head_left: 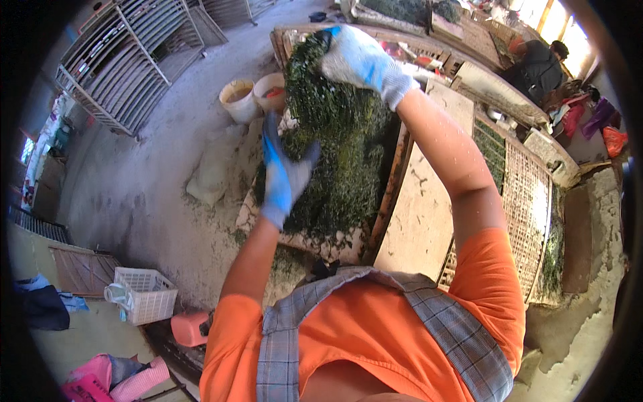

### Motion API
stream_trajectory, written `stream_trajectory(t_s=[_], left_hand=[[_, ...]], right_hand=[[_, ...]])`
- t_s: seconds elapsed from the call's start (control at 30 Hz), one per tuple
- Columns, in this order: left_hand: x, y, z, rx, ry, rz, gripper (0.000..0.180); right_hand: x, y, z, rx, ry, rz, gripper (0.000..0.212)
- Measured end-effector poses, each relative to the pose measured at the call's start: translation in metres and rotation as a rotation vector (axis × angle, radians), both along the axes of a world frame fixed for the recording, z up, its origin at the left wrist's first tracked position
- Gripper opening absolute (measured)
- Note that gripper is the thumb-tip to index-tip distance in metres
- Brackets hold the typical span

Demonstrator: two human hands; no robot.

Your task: The person layers green leaves onto a wooden lattice tray by hand. They pick up handfuls of leaves from a large pile and spread them into the segments of the tray.

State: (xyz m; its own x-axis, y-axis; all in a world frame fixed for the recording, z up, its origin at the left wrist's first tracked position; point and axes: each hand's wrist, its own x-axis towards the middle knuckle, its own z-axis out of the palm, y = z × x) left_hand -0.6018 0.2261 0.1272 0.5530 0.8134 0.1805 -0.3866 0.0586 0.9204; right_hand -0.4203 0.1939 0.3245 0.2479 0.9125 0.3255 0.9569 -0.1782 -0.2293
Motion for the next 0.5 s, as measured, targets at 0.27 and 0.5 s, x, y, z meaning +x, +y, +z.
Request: stream_trajectory(t_s=[0.27, 0.5], left_hand=[[0.046, 0.024, -0.034, -0.593, 0.071, -0.623, 0.033], [0.073, 0.07, -0.071, -0.784, 0.259, -0.388, 0.021]], right_hand=[[0.025, 0.038, -0.076, -0.295, -0.06, 0.021, 0.017], [-0.009, -0.083, -0.239, -0.681, 0.124, 0.092, 0.066]])
